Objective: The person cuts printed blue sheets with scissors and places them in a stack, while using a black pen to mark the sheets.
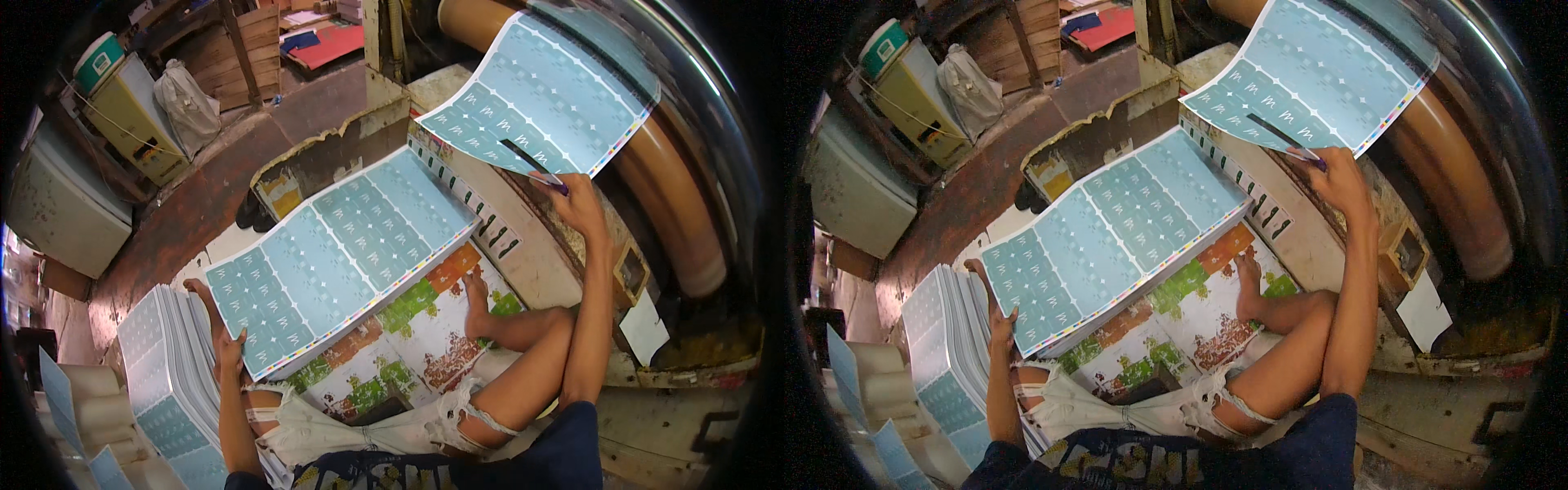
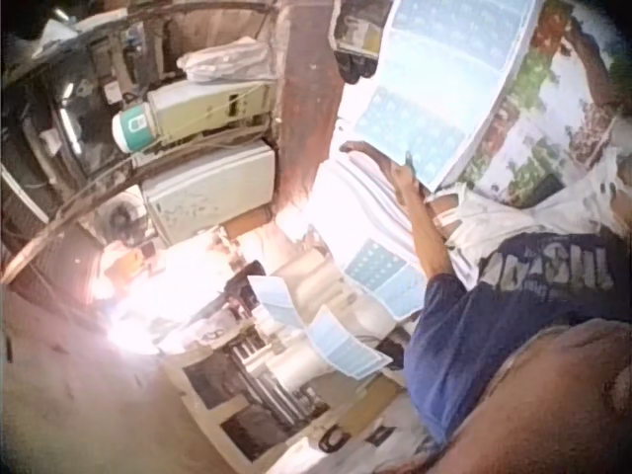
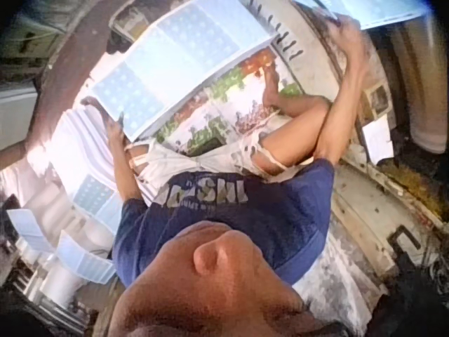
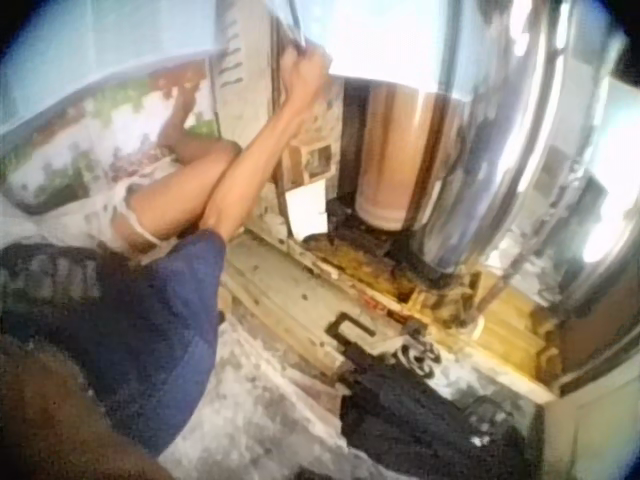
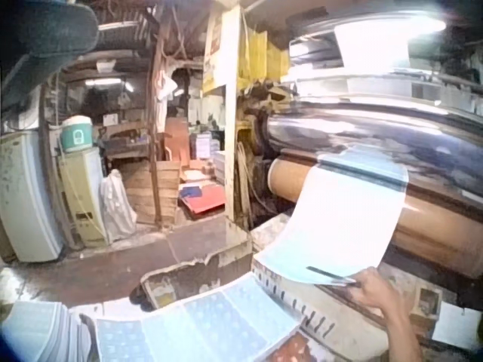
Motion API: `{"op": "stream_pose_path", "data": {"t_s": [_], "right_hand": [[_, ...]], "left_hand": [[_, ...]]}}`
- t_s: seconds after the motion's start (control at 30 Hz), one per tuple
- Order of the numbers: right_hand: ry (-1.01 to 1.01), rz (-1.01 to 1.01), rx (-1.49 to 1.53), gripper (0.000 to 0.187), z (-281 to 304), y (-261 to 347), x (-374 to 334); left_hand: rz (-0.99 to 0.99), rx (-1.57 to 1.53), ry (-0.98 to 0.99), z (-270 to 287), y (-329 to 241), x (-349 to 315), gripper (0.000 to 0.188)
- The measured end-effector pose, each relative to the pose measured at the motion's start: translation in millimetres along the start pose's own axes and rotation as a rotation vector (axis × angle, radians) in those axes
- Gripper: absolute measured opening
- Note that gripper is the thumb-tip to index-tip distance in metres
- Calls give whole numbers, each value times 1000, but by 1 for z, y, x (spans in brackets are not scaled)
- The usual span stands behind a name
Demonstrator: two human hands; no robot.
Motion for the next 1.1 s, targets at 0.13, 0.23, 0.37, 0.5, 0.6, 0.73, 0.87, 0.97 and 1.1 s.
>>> {"op": "stream_pose_path", "data": {"t_s": [0.13,0.23,0.37,0.5,0.6,0.73,0.87,0.97,1.1], "right_hand": [[61,-57,69,29,-11,21,9],[85,-64,93,26,0,23,5],[335,-250,199,34,-18,28,-7],[447,-165,243,35,-23,53,-5],[494,-145,251,43,-29,54,-5],[453,-82,226,45,-30,55,-7],[537,-150,223,46,-20,64,-5],[678,8,307,45,-29,77,-6],[822,87,330,42,-39,84,-15]], "left_hand": [[-318,721,-182,21,8,20,77],[-573,928,-156,-70,-25,1,91],[-679,845,237,-207,-37,-43,85],[-828,1093,416,-290,-30,-75,91],[-807,1197,378,-319,-24,-73,91],[-746,1219,282,-328,-14,-63,91],[-586,1169,331,-341,-48,-64,91],[-610,944,213,-342,-47,-70,88],[785,-994,822,-392,-144,-130,64]]}}
Point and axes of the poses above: each hand's wrist, its own x-axis towards the middle knuckle, its own z-axis out of the back of the hand, y = z × x, the point moved 3 cm from there along x, towards the middle knuckle, and after that the axes turned 9 degrees about -y, right-handed, at the moved point
